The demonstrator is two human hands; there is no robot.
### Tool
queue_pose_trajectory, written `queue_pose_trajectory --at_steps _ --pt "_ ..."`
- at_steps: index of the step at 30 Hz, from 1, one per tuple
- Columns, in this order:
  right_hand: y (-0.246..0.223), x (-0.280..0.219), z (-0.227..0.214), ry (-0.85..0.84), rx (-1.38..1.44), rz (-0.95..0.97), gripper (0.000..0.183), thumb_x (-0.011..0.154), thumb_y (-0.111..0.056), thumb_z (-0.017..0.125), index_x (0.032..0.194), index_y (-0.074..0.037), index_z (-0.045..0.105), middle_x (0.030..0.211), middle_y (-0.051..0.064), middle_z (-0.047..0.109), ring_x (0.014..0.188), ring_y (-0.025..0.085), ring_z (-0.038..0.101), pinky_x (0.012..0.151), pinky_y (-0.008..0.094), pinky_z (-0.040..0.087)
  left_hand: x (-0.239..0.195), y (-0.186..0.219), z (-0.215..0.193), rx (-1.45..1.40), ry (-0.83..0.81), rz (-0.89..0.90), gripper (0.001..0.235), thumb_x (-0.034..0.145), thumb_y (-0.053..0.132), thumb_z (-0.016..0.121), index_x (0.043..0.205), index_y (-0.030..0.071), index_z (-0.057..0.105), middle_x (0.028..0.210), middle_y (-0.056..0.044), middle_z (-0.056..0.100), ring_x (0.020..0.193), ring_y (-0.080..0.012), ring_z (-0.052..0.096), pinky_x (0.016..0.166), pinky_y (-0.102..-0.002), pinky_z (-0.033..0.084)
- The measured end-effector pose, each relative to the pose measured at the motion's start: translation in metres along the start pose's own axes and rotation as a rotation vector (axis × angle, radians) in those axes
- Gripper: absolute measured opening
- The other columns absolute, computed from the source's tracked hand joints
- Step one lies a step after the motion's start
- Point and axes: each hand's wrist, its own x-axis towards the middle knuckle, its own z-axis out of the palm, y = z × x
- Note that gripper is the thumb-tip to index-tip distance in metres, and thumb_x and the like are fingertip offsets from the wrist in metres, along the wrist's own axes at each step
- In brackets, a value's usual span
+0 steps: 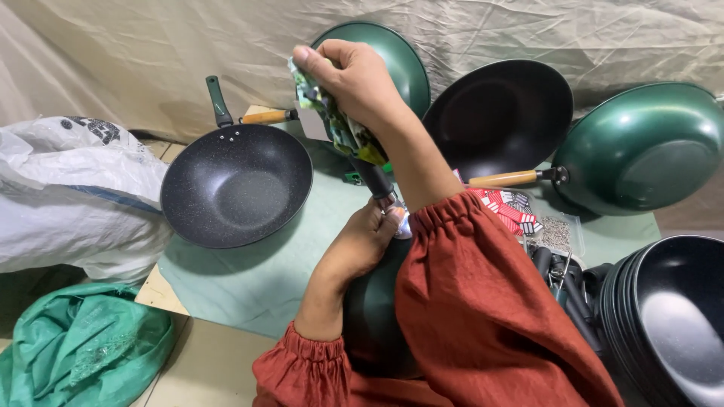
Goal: The person is cleaning woks with a cloth and then attempting to assemble a handle bracket onto one of the woks using small screws.
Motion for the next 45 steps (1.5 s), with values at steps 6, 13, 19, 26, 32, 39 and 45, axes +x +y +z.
queue_pose_trajectory --at_steps 6,13,19,26,32,39,45 --pt "0.012 -0.013 0.018 0.144 -0.13 -0.129 0.043 0.102 -0.038 0.049 0.072 -0.01 0.064 0.057 -0.004 0.055 0.046 0.006 0.043 0.042 0.023 0.037 0.006 -0.006 -0.004 -0.011 0.057 -0.141 0.042 0.102 0.033 0.043 0.125 0.002 0.06 0.115 -0.016 0.073 0.097 -0.0247 0.071 0.087 -0.036 0.053" --pt "0.032 -0.081 0.018 0.027 -0.288 -0.003 0.037 0.108 -0.044 0.04 0.133 -0.029 0.062 0.118 0.012 0.073 0.108 0.038 0.07 0.094 0.05 0.056 -0.003 -0.003 -0.013 -0.122 0.056 -0.119 0.08 0.106 0.052 0.008 0.146 -0.006 0.047 0.144 -0.034 0.052 0.141 -0.0428 0.044 0.119 -0.052 0.03" --pt "0.055 -0.138 0.01 -0.061 -0.557 -0.101 0.053 0.111 -0.031 0.036 0.158 -0.008 0.034 0.119 0.03 0.061 0.099 0.052 0.065 0.078 0.061 0.056 -0.01 0.009 -0.014 -0.251 0.044 -0.062 0.111 0.091 0.072 -0.013 0.155 -0.012 0.02 0.162 -0.032 0.021 0.152 -0.0427 0.014 0.127 -0.052 0.008" --pt "0.05 -0.189 0.031 0.224 -1.161 -0.374 0.052 0.098 -0.023 0.052 0.14 0.008 0.054 0.115 0.03 0.066 0.088 0.041 0.068 0.08 0.048 0.056 0.022 -0.031 -0.009 -0.701 0.064 -0.156 0.103 0.082 0.089 0.011 0.096 0.006 0.069 0.071 -0.009 0.063 0.067 -0.0183 0.063 0.072 -0.021 0.054" --pt "-0.002 -0.233 0.039 0.176 -1.059 -0.527 0.032 0.09 -0.012 0.056 0.111 0.006 0.072 0.115 0.03 0.067 0.11 0.051 0.065 0.097 0.052 0.051 0.031 -0.069 -0.007 -0.815 0.018 -0.052 0.115 0.081 0.09 0.003 0.124 -0.001 0.06 0.088 -0.012 0.07 0.079 -0.0182 0.069 0.08 -0.029 0.057" --pt "0.049 -0.2 -0.007 0.066 -0.648 -0.215 0.02 0.078 -0.016 0.071 0.097 -0.009 0.07 0.113 0.013 0.059 0.102 0.041 0.06 0.093 0.048 0.048 0.032 -0.069 -0.007 -0.601 -0.009 -0.032 0.107 0.085 0.083 -0.001 0.125 0.007 0.063 0.091 -0.008 0.07 0.082 -0.0161 0.069 0.09 -0.027 0.056" --pt "0.129 -0.181 -0.032 0.218 -0.73 -0.005 0.015 0.087 -0.027 0.074 0.094 -0.014 0.072 0.101 0.005 0.059 0.091 0.03 0.064 0.084 0.042 0.049 0.017 -0.057 -0.011 -0.335 0.014 0.006 0.112 0.087 0.078 -0.013 0.14 0.011 0.06 0.126 -0.007 0.066 0.117 -0.0184 0.058 0.117 -0.038 0.034"
